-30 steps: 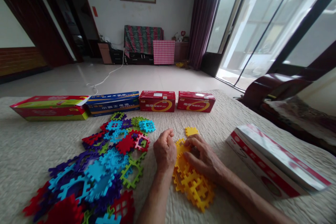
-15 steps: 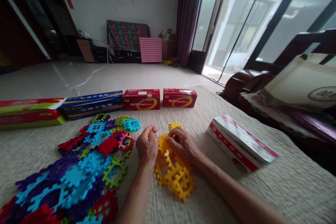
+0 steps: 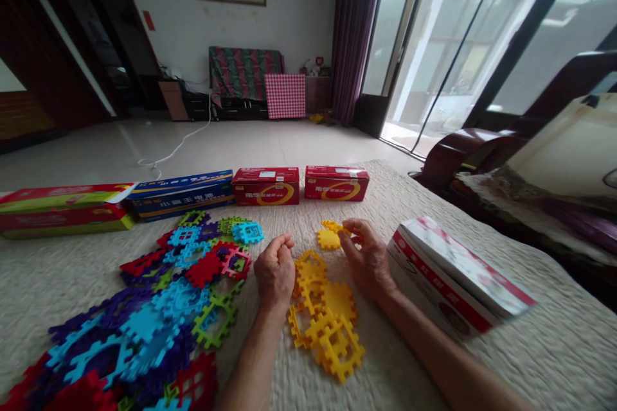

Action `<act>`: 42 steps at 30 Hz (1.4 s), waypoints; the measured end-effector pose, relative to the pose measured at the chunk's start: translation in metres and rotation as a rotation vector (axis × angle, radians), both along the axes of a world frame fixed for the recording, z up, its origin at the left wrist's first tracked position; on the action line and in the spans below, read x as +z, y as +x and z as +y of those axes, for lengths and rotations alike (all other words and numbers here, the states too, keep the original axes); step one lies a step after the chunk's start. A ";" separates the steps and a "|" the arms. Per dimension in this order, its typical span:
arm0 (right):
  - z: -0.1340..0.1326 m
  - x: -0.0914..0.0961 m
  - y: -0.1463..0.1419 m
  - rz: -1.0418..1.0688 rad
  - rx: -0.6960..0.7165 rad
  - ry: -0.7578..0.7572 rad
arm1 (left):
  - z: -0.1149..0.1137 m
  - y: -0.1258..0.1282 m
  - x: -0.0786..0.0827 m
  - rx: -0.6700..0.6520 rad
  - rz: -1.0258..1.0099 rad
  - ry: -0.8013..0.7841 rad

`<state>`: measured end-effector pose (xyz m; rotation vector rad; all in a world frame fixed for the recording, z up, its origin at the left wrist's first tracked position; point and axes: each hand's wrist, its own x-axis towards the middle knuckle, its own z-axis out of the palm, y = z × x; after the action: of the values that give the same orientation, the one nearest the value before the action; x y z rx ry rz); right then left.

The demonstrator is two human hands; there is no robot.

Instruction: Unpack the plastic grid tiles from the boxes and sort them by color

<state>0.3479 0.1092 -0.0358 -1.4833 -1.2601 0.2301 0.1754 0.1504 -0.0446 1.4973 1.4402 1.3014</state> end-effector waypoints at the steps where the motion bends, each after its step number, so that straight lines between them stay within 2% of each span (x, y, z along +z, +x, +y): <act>1: 0.001 -0.001 0.003 -0.035 -0.006 -0.002 | 0.000 0.000 0.000 -0.004 0.005 -0.001; 8: -0.002 -0.007 0.009 -0.261 0.095 -0.126 | 0.000 0.000 0.001 0.000 -0.015 -0.030; 13: -0.001 -0.009 0.011 -0.354 0.097 -0.182 | 0.002 0.001 0.001 -0.011 -0.057 -0.068; 18: 0.001 -0.006 0.015 -0.382 0.090 -0.199 | 0.003 0.001 0.000 -0.012 -0.072 -0.085; 31: 0.009 -0.001 0.014 -0.530 0.183 -0.302 | 0.002 0.001 0.001 -0.011 -0.063 -0.063; 42: 0.027 0.000 0.025 -0.568 0.194 -0.330 | -0.002 0.002 0.004 -0.045 0.089 0.046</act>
<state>0.3733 0.1359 -0.0359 -1.7790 -1.8964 0.1513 0.1772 0.1482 -0.0405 1.6272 1.4319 1.2629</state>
